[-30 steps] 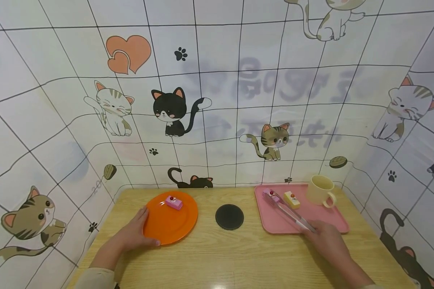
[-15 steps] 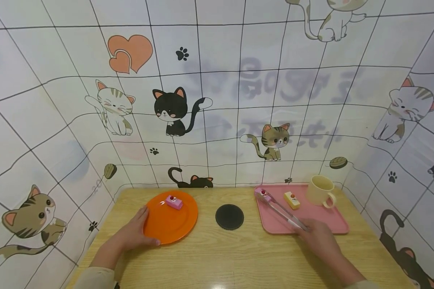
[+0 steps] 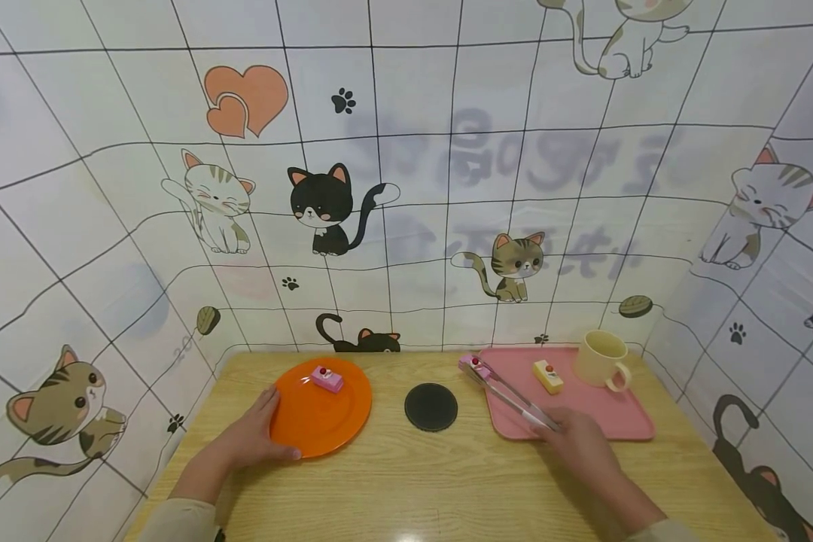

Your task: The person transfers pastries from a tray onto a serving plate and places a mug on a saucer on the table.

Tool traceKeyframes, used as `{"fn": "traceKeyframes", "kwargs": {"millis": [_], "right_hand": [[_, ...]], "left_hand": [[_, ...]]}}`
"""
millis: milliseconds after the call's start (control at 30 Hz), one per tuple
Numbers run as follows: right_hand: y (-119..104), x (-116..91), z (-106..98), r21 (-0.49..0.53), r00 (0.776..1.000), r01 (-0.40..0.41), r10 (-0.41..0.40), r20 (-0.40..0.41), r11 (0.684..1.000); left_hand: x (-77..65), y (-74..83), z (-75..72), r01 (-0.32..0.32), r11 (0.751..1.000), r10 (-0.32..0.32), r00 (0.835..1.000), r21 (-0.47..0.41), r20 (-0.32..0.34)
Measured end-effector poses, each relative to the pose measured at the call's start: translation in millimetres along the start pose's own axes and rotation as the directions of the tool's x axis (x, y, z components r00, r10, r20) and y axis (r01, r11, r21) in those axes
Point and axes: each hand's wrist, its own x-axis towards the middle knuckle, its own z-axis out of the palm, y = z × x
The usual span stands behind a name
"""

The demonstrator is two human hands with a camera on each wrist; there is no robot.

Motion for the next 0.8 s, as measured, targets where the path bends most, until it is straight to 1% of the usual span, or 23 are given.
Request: {"fn": "traceKeyframes", "kwargs": {"millis": [167, 333, 533, 667, 733, 800], "right_hand": [[-2.9, 0.3, 5.1, 0.012, 1.0, 0.024, -0.024, -0.004, 1.0], [-7.9, 1.7, 9.2, 0.027, 1.0, 0.029, -0.029, 0.008, 0.999], [-19.9, 3.0, 14.9, 0.048, 1.0, 0.018, -0.019, 0.023, 0.999], [-29.7, 5.3, 20.2, 0.058, 0.999, 0.0, -0.003, 0.049, 0.998], [-34.2, 6.5, 23.4, 0.059, 0.998, 0.0, -0.003, 0.062, 0.998], [-38.5, 6.9, 26.3, 0.061, 0.998, 0.017, -0.021, 0.065, 0.998]], "left_hand": [[-0.4, 0.4, -0.6, 0.005, 1.0, -0.005, 1.0, -0.002, 0.001], [0.1, -0.3, -0.3, 0.004, 1.0, -0.004, 1.0, -0.002, 0.0], [0.6, 0.1, 0.0, -0.003, 1.0, 0.003, 1.0, 0.001, -0.006], [0.1, 1.1, -0.2, 0.0, 1.0, 0.0, 1.0, -0.001, -0.004], [-0.1, 1.3, -0.4, 0.001, 1.0, -0.001, 1.0, 0.001, -0.003], [-0.2, 1.3, -0.7, 0.001, 1.0, -0.001, 1.0, 0.001, -0.002]]}}
